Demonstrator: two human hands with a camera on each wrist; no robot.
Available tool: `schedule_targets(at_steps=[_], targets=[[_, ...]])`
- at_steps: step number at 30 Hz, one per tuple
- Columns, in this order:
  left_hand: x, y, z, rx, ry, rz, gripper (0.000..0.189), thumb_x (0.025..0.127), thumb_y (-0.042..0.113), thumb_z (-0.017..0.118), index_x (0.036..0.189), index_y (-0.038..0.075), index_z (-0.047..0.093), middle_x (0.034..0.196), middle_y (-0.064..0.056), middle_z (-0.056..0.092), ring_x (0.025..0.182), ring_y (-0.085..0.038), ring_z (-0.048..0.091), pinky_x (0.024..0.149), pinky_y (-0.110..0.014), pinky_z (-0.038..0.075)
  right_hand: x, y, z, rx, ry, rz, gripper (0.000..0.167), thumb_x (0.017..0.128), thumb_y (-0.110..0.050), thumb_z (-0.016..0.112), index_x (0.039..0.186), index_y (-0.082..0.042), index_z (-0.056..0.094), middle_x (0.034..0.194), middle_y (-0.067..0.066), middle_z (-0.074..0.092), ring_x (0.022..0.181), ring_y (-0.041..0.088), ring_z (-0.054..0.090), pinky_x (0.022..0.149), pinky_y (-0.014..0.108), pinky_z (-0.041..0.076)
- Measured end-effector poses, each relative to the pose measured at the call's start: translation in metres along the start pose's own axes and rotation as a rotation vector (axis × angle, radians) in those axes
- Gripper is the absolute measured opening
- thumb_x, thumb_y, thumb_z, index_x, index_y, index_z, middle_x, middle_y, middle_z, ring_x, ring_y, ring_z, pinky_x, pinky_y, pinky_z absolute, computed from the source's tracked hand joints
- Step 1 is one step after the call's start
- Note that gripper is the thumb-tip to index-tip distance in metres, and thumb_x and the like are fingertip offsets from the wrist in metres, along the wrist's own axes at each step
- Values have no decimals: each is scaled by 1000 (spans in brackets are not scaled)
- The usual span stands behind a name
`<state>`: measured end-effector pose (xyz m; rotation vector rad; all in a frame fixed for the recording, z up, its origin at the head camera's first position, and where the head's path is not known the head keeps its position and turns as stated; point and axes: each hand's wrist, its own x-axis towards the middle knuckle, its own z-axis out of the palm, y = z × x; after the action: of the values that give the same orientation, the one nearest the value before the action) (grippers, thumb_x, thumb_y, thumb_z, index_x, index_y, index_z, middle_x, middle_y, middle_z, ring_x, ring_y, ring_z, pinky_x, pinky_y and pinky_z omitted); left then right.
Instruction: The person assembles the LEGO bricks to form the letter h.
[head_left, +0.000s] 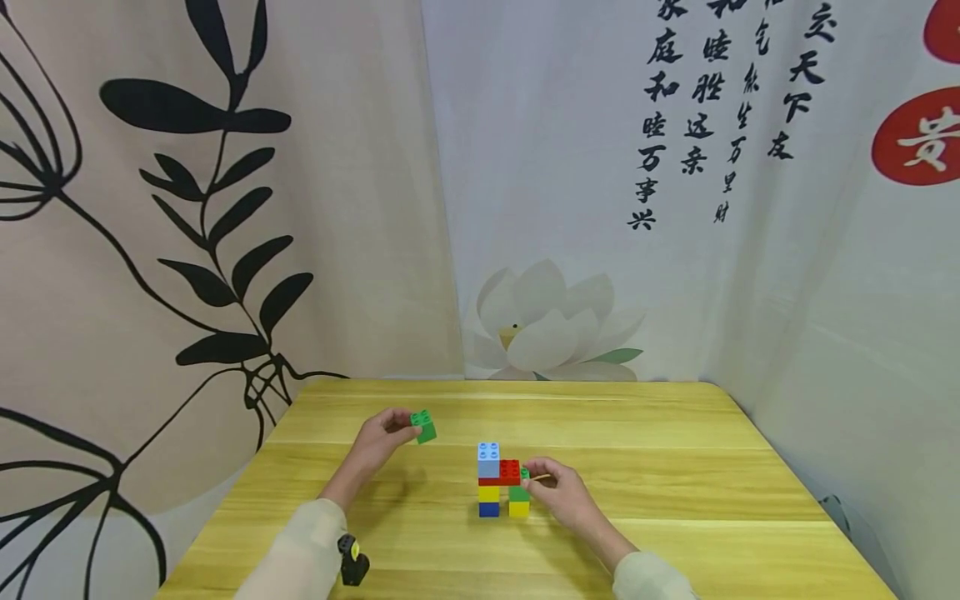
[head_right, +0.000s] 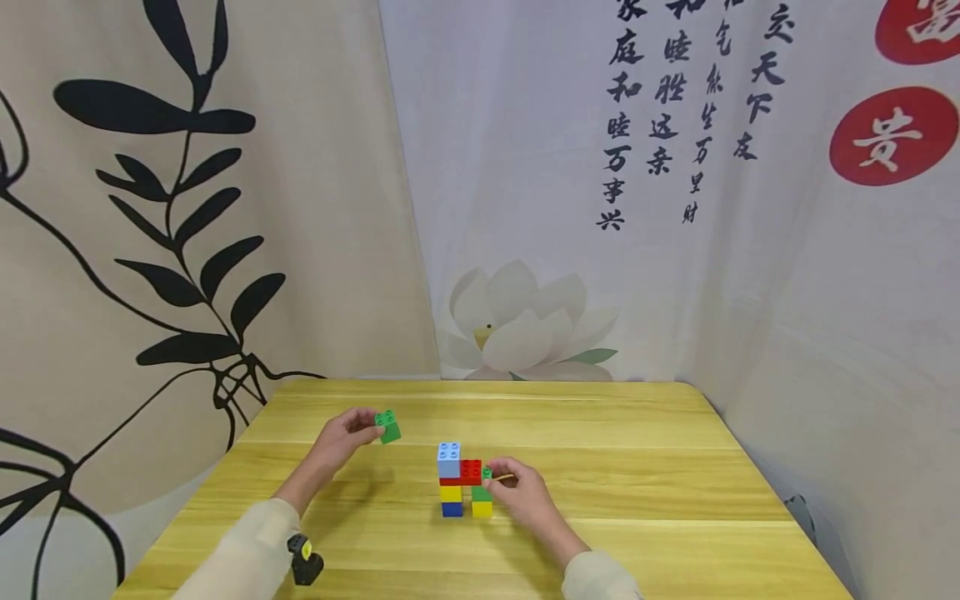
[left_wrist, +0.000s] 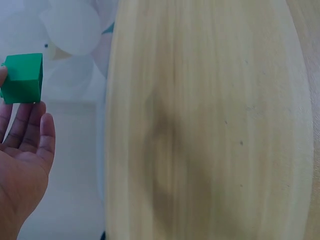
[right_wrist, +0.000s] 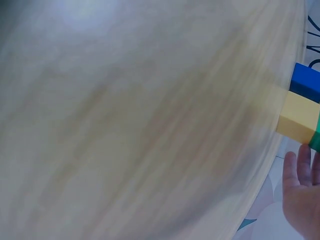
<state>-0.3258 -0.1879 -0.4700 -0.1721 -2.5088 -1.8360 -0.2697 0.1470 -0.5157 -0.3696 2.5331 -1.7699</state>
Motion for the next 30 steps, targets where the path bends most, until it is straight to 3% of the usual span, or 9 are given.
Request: schedule_targets(at_steps=[9,14,23,30], targets=[[-4,22,4,-41,-26,31,39,91,25,73,123,6,62,115,-8,63,106,-22,58,98,-46,46,1,0,1,14,-1,8,34,95,-23,69,121,-2,63,112,9,64,97,20,60,79,28,53],[-5,37,9,-63,-47,54,38,90,25,74,122,7,63,113,-8,64,102,-22,59,93,-40,49,1,1,1,13,0,8,34,94,-23,69,121,-3,64,111,9,64,97,20,60,80,29,53],[-9,59,25,-66,-110,98,35,91,23,74,120,5,64,111,-8,65,99,-21,59,87,-30,50,1,2,1,-4,3,4,33,96,-22,67,122,-3,64,113,9,65,98,21,61,80,29,54],[-13,71,38,-61,-166,128,32,90,20,75,117,5,65,105,-8,64,91,-21,57,80,-31,49,-1,0,1,2,0,-7,33,96,-21,67,122,-2,64,113,10,65,97,21,61,79,27,53]])
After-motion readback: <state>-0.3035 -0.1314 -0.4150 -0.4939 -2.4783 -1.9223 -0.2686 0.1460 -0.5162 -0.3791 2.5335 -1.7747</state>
